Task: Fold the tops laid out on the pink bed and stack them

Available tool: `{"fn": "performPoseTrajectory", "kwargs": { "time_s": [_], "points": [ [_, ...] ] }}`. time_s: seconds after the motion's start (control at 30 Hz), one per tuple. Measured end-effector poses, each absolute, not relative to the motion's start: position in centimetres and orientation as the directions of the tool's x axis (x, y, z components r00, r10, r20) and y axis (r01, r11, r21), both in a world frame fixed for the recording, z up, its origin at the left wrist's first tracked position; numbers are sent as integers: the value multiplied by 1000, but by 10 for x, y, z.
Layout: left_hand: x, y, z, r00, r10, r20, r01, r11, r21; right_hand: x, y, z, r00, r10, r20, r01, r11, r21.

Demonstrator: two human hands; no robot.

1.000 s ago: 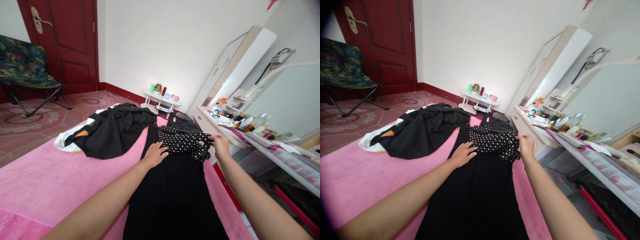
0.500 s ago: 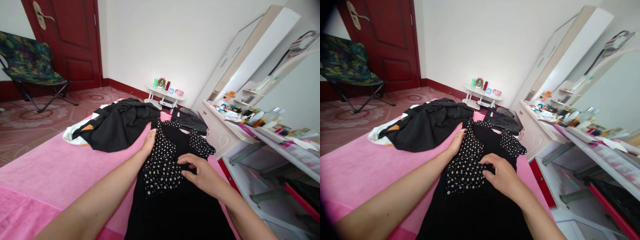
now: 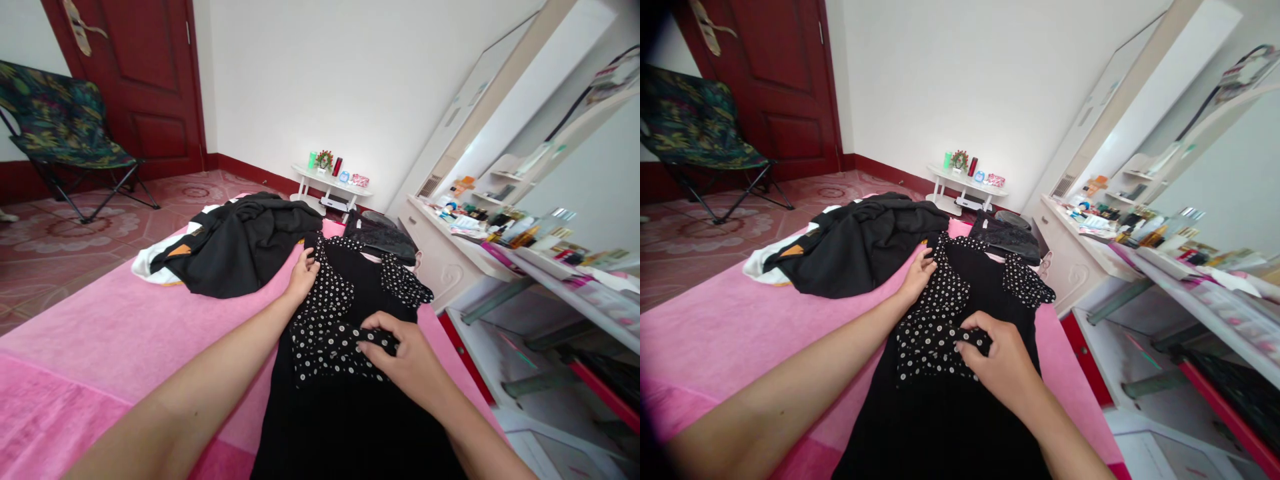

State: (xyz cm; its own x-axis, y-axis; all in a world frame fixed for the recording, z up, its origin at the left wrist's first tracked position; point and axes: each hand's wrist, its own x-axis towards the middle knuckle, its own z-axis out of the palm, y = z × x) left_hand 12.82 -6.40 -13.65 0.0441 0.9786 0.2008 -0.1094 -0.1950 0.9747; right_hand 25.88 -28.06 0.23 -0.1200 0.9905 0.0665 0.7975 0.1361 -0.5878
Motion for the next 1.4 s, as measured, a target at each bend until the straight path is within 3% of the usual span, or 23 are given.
{"fn": "performPoseTrajectory", "kwargs": {
  "time_s": [0.17, 0.23, 0.37, 0.53, 0.83, 1.03, 1.13, 1.27, 1.4],
  "points": [
    [126, -65, -130, 131, 910, 393, 22, -399, 917, 248, -305, 44, -453, 854, -255, 660, 130, -740],
    [127, -61, -126, 162, 897, 412, 76, -428, 901, 252, -290, 29, -399, 900, -175, 689, 169, -705],
    [134, -39, -117, 183, 901, 393, 133, -418, 898, 269, -239, -23, -289, 949, 130, 819, 315, -480],
    [151, -4, -107, 189, 921, 341, 182, -374, 909, 287, -214, -62, -324, 932, 162, 887, 359, -291],
    [165, 27, -137, 184, 941, 285, 275, -328, 904, 315, -217, -98, -133, 959, 249, 943, 199, -265],
    [163, 21, -137, 292, 905, 309, 380, -406, 831, 303, -218, -95, -332, 879, 344, 887, 415, -204],
    [156, 0, -128, 383, 866, 321, 399, -469, 788, 295, -226, -88, -474, 810, 344, 779, 568, -264],
    [139, -41, -127, 491, 818, 300, 418, -524, 742, 283, -243, -70, -547, 797, 255, 695, 602, -392],
    [115, -86, -132, 620, 743, 250, 507, -624, 595, 266, -261, -49, -583, 793, 175, 684, 596, -421]
  ]
}}
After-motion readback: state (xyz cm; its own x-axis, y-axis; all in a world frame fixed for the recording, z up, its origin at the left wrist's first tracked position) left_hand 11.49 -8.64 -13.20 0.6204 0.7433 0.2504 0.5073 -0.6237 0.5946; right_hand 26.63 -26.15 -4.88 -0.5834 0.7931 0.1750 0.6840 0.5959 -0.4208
